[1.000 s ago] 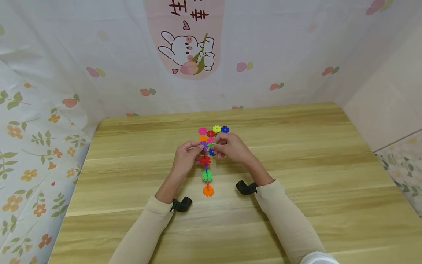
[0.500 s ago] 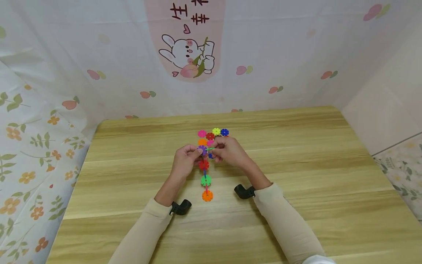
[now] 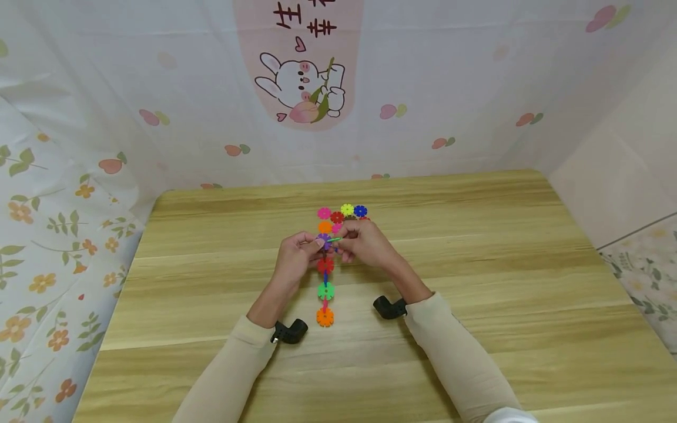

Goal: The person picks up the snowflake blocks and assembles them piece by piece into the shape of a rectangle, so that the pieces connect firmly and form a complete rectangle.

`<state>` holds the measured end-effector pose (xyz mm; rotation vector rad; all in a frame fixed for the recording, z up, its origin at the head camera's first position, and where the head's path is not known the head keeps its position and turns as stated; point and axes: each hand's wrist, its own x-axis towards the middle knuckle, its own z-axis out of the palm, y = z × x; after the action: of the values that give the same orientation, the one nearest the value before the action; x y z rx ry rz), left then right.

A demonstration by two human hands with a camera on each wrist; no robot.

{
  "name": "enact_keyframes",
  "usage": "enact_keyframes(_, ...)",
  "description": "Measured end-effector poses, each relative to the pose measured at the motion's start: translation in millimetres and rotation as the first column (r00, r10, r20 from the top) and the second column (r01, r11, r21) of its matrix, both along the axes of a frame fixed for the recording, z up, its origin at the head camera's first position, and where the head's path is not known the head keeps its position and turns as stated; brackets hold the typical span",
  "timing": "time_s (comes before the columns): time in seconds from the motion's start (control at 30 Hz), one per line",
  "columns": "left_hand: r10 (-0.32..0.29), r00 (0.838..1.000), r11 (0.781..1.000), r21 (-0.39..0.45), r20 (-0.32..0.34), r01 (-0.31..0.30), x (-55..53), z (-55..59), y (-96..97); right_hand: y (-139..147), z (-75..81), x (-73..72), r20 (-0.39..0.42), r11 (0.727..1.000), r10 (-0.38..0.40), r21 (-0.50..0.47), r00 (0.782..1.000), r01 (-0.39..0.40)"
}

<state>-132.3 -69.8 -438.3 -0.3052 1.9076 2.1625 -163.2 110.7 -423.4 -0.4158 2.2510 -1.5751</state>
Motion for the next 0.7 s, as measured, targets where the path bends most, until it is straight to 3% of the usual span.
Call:
enact_keyframes(0.27,0.0,1.0,0.999,-0.042,-0.002,0.0,-0.6,-1.7,0.0,5,-0.8,-5.3,0.021,1.0,0.004,0.003,1.0,-0.004)
enact_keyframes(0.4,0.003,1.0,1.0,-0.025,0.008,-0.003,-2.0,-2.1,-1.0,10,-0.6,-9.3,0.05,1.0,0.0,0.023,0.999,-0.001)
enact_keyframes(0.7,0.006,0.999,1.0,-0.017,0.043,-0.005,1.4,-4.6,-9.0,28,-5.2,-14.2,0.086,0.995,-0.069,0.081,0.994,0.062)
